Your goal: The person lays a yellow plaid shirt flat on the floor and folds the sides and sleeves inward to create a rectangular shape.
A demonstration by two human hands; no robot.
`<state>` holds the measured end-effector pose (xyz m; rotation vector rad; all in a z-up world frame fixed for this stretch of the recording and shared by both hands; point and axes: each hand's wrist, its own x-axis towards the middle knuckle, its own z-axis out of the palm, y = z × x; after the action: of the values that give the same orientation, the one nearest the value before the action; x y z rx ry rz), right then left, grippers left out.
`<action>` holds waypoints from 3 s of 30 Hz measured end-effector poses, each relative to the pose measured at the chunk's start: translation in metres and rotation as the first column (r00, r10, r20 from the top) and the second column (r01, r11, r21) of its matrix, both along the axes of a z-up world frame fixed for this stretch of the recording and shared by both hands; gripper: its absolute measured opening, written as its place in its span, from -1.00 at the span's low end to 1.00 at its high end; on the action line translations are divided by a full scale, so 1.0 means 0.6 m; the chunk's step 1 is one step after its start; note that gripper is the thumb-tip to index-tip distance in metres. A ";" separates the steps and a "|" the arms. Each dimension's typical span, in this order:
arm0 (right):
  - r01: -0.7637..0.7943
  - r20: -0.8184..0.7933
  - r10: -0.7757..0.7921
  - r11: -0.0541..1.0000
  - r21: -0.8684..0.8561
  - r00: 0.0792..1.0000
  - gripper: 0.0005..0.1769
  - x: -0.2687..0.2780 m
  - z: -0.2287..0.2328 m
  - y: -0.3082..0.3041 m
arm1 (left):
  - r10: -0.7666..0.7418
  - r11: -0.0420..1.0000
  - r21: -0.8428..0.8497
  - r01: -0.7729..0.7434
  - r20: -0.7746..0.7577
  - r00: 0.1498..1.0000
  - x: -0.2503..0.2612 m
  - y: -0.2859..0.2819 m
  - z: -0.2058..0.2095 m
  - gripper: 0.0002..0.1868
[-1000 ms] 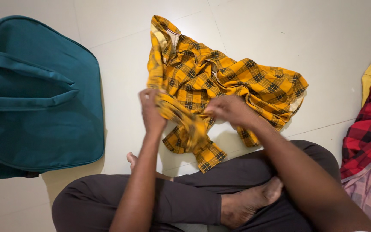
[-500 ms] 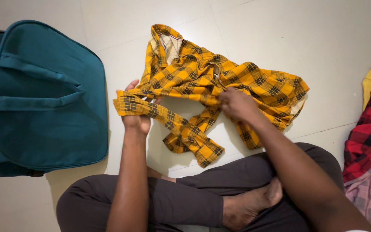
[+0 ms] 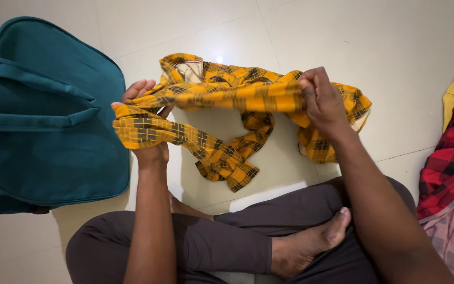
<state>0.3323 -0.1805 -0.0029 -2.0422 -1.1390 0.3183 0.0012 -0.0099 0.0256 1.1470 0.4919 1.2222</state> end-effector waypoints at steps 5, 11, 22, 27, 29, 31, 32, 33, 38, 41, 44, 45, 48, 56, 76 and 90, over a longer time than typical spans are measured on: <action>-0.188 0.368 0.245 0.965 -0.183 0.897 -0.50 0.010 0.031 -0.027 | 0.046 0.995 -0.096 -0.041 0.047 0.998 -0.001 0.011 -0.019 -0.28; 0.057 0.665 -0.107 0.994 0.096 0.739 -0.41 0.062 0.001 -0.038 | 0.034 0.999 -0.026 -0.033 0.032 0.999 -0.004 0.003 -0.009 -0.30; 0.173 0.124 -0.138 0.921 -0.348 0.983 -0.74 0.165 -0.032 -0.083 | 0.185 0.964 -0.185 -0.192 -0.056 0.981 -0.018 0.038 -0.062 -0.41; 0.254 0.236 -0.195 0.935 -0.248 0.952 -0.85 0.175 -0.066 -0.077 | 0.123 0.955 -0.225 -0.194 -0.296 0.947 -0.003 0.035 -0.140 -0.67; 0.235 0.438 -0.202 0.972 -0.022 0.876 -0.93 0.173 -0.063 -0.081 | 0.105 0.954 -0.229 -0.194 -0.353 0.930 0.002 0.036 -0.154 -0.71; 0.295 0.345 -0.231 0.944 -0.145 0.909 -0.89 0.176 -0.042 -0.085 | 0.096 0.929 -0.298 -0.218 -0.374 0.922 0.005 0.037 -0.153 -0.70; 0.333 0.251 -0.267 0.902 -0.275 0.930 -0.83 0.176 -0.031 -0.091 | 0.086 0.896 -0.369 -0.245 -0.397 0.914 0.007 0.034 -0.151 -0.68; 0.335 0.253 -0.268 0.901 -0.275 0.929 -0.83 0.173 -0.024 -0.098 | 0.084 0.896 -0.371 -0.243 -0.396 0.915 0.008 0.034 -0.148 -0.68; 0.129 0.046 -0.139 0.683 -0.719 0.989 -0.73 0.174 -0.046 -0.128 | 0.080 0.900 -0.363 -0.241 -0.405 0.911 0.017 0.031 -0.144 -0.63; 0.108 -0.244 -0.298 0.808 -0.579 0.923 -0.65 0.176 -0.087 -0.122 | 0.094 0.925 -0.292 -0.243 -0.444 0.891 0.017 0.031 -0.148 -0.72; 0.214 -0.348 -0.351 0.902 -0.375 0.870 -0.68 0.178 -0.109 -0.108 | 0.095 0.907 -0.339 -0.251 -0.415 0.905 0.013 0.034 -0.153 -0.72; 0.214 -0.347 -0.348 0.904 -0.370 0.871 -0.68 0.184 -0.111 -0.107 | 0.098 0.908 -0.336 -0.251 -0.412 0.906 0.011 0.037 -0.154 -0.72; 0.289 -0.457 -0.366 0.929 -0.231 0.811 -0.79 0.208 -0.118 -0.113 | 0.117 0.898 -0.349 -0.267 -0.396 0.911 0.003 0.044 -0.162 -0.75; 0.342 -0.616 0.174 0.703 0.624 0.768 -0.87 0.219 -0.085 -0.136 | 0.293 0.929 -0.182 -0.322 -0.167 0.941 0.007 0.042 -0.150 -0.37; -0.179 0.316 0.267 0.943 -0.282 0.911 -0.85 0.215 0.059 -0.248 | 0.054 0.969 0.028 0.246 -0.994 -0.099 -0.117 0.069 -0.083 -0.72; -0.042 -0.408 0.005 0.996 -0.081 0.913 -0.84 0.300 -0.003 -0.325 | -0.201 0.969 -0.244 0.036 -0.700 0.685 -0.209 0.048 0.006 -0.77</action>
<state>0.5125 -0.3755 -0.0047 -1.9157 -0.9006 0.7814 -0.1241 0.0190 0.0294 1.4321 1.0991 0.5297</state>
